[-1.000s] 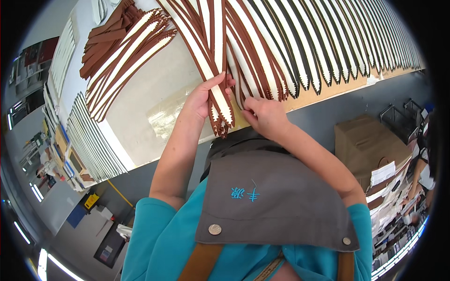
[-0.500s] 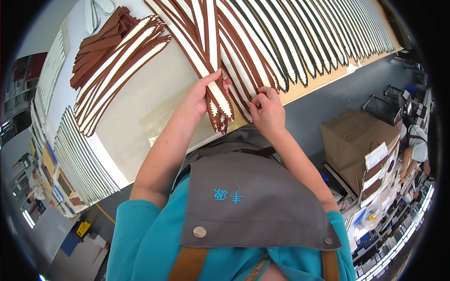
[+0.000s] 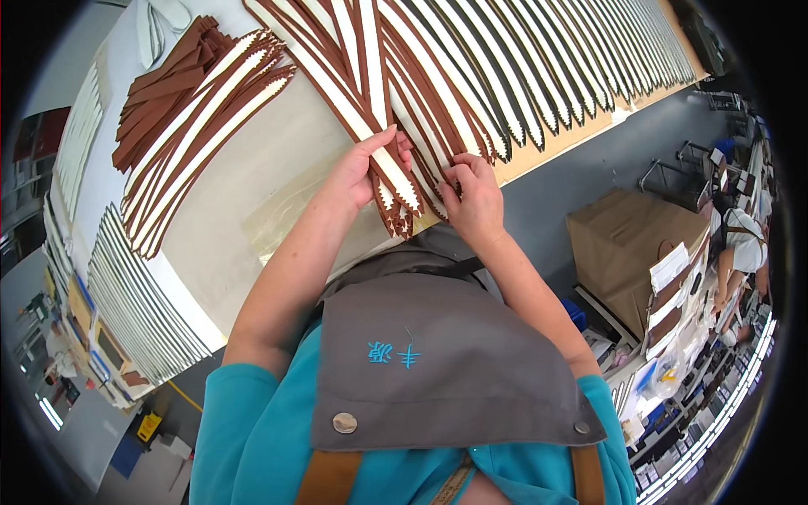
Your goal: The person aligns and joins two long, flat fabric strips—one brown and one white—by hand. They repeatedly interlock the serrated edges of the strips to form a single composite piece, then stack the finished items on the table.
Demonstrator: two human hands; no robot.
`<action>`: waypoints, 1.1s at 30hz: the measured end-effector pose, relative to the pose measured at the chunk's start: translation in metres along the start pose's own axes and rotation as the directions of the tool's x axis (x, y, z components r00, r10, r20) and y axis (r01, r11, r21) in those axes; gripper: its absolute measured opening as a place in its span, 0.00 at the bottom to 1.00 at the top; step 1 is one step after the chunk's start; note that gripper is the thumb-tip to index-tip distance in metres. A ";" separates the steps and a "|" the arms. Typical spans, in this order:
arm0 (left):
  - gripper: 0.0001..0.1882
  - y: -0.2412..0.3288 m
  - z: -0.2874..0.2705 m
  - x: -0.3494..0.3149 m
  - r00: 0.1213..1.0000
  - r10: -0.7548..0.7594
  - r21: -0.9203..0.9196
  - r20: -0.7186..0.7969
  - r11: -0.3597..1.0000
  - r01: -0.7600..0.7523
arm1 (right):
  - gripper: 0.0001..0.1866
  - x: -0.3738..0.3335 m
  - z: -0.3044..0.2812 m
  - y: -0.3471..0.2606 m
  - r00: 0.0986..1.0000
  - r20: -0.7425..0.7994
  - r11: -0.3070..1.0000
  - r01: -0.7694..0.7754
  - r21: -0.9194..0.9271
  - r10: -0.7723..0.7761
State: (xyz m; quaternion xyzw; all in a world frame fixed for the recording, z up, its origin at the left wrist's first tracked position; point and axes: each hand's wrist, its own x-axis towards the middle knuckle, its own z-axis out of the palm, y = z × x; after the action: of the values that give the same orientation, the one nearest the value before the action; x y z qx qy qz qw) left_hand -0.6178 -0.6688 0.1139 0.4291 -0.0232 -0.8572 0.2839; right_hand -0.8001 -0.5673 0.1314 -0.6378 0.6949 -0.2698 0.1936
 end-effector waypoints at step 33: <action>0.19 -0.002 -0.018 0.000 0.989 -0.088 -0.062 0.117 0.993 0.095 | 0.18 -0.011 -0.009 0.006 0.948 0.107 0.954 -0.296 -0.035 0.298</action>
State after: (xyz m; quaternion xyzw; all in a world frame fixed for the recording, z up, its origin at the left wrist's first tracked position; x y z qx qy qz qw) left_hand -0.6054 -0.6631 0.1017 0.3700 0.0094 -0.8928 0.2568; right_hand -0.8096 -0.5552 0.1339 -0.5417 0.7737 -0.1951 0.2645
